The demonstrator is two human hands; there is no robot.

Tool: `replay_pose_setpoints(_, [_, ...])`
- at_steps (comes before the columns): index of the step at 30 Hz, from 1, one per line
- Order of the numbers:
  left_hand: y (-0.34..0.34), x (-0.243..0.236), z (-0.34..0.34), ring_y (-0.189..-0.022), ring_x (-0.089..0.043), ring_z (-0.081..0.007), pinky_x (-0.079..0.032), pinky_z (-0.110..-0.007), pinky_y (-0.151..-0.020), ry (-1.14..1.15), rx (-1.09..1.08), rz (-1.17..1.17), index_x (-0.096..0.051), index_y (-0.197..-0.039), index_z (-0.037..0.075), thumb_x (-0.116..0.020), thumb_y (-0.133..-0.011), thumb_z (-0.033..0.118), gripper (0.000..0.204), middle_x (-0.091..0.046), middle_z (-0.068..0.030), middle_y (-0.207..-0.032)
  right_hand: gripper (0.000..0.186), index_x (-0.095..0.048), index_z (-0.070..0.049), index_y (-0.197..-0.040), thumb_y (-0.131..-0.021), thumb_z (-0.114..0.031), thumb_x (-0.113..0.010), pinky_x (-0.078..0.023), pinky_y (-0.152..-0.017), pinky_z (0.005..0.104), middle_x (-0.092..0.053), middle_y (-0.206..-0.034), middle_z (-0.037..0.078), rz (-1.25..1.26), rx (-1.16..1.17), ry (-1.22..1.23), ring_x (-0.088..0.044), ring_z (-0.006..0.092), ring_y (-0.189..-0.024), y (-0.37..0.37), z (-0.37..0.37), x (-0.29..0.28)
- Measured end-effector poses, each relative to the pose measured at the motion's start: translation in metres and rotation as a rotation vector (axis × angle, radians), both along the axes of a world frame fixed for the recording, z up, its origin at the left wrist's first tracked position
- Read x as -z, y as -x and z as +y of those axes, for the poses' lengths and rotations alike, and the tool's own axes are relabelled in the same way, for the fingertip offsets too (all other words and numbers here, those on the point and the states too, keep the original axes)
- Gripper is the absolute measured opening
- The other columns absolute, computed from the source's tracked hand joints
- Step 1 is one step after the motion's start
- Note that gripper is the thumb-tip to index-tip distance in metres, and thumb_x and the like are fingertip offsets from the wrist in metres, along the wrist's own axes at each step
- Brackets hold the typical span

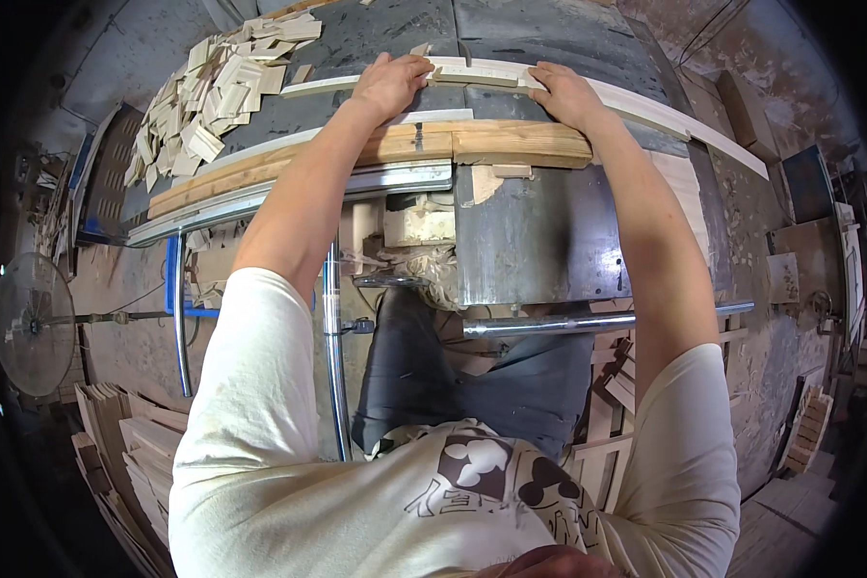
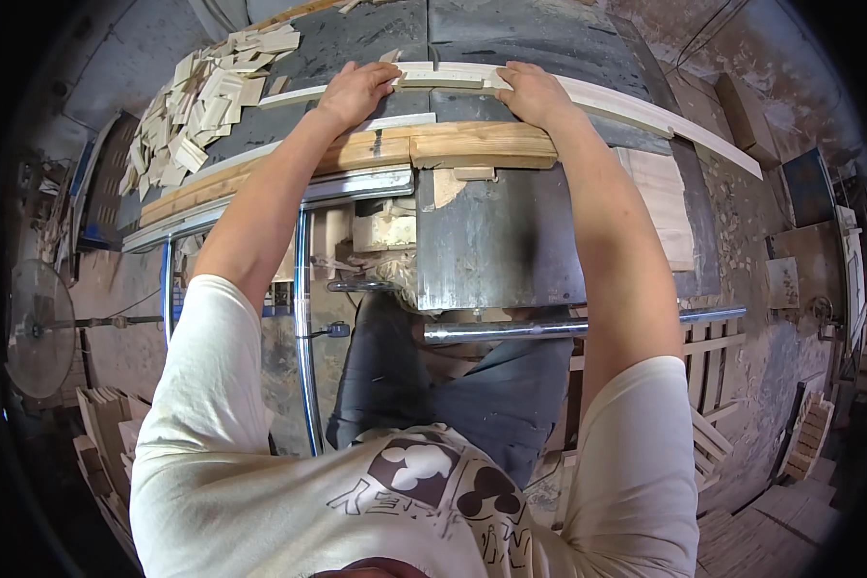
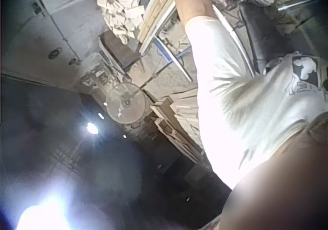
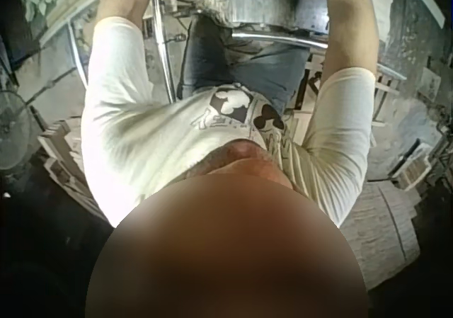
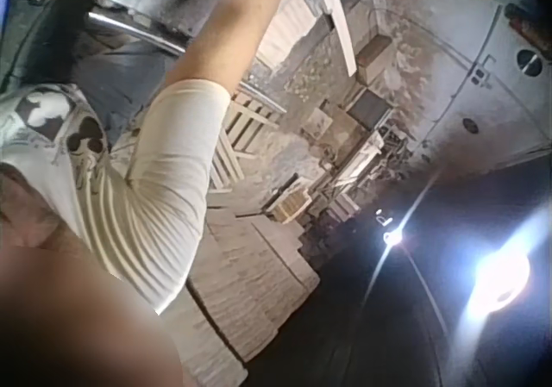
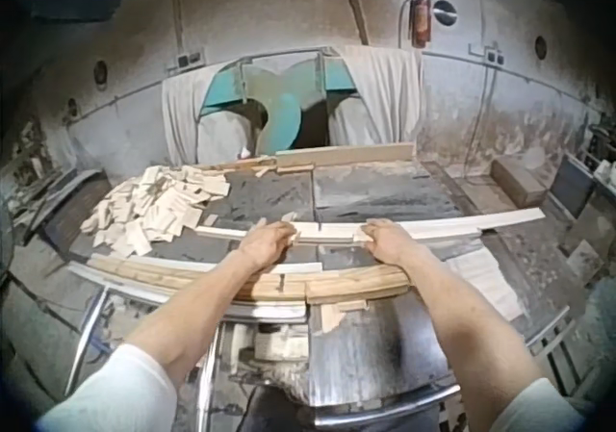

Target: Cutting small wooden slats using a table saw in a workshop environment.

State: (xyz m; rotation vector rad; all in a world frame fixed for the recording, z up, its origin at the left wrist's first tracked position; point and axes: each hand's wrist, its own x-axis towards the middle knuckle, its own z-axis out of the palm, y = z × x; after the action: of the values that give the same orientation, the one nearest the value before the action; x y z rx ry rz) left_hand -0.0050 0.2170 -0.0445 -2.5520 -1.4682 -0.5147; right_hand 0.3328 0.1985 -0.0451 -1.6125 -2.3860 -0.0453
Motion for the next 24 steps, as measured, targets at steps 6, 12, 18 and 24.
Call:
replay_pose_setpoints(6, [-0.013, -0.015, -0.024, -0.116, -0.057, -0.0304, -0.047, -0.041, -0.106, 0.087, -0.015, -0.013, -0.068, -0.133, 0.024, -0.056, -0.103, 0.027, 0.033, -0.063, 0.0048, -0.141, 0.053, -0.059, -0.008, -0.144, -0.099, -0.034, -0.063, -0.036, -0.121, 0.0420, -0.050, -0.156, 0.014, -0.006, -0.008, -0.039, -0.044, 0.0330, -0.144, -0.015, -0.014, -0.003])
replay_pose_setpoints(12, [0.012, 0.006, -0.047, -0.111, -0.062, -0.0340, -0.051, -0.046, -0.099, 0.106, 0.054, -0.038, -0.073, -0.122, 0.019, -0.058, -0.101, 0.035, 0.030, -0.071, -0.0039, -0.126, 0.048, -0.062, -0.002, -0.136, -0.094, -0.025, -0.068, -0.040, -0.117, 0.0441, -0.056, -0.147, 0.020, 0.076, -0.118, -0.113, -0.051, 0.0384, -0.137, 0.005, -0.064, 0.016])
replay_pose_setpoints(18, [-0.024, -0.024, -0.046, -0.110, -0.064, -0.0349, -0.053, -0.046, -0.095, 0.186, 0.116, 0.015, -0.076, -0.114, 0.013, -0.069, -0.091, 0.030, 0.029, -0.072, -0.0108, -0.116, 0.046, -0.064, 0.000, -0.134, -0.092, -0.020, -0.069, -0.041, -0.115, 0.0454, -0.057, -0.146, 0.020, 0.098, -0.039, -0.018, -0.051, 0.0388, -0.136, -0.001, -0.102, -0.003])
replay_pose_setpoints(24, [0.007, -0.054, -0.037, -0.099, -0.071, -0.0311, -0.055, -0.042, -0.089, 0.455, 0.144, -0.410, -0.077, -0.111, 0.006, -0.080, -0.082, 0.030, 0.038, -0.074, -0.0155, -0.106, 0.050, -0.058, -0.001, -0.140, -0.093, -0.015, -0.068, -0.038, -0.118, 0.0443, -0.052, -0.151, 0.020, 0.107, -0.009, 0.089, -0.047, 0.0389, -0.140, 0.007, -0.115, -0.027])
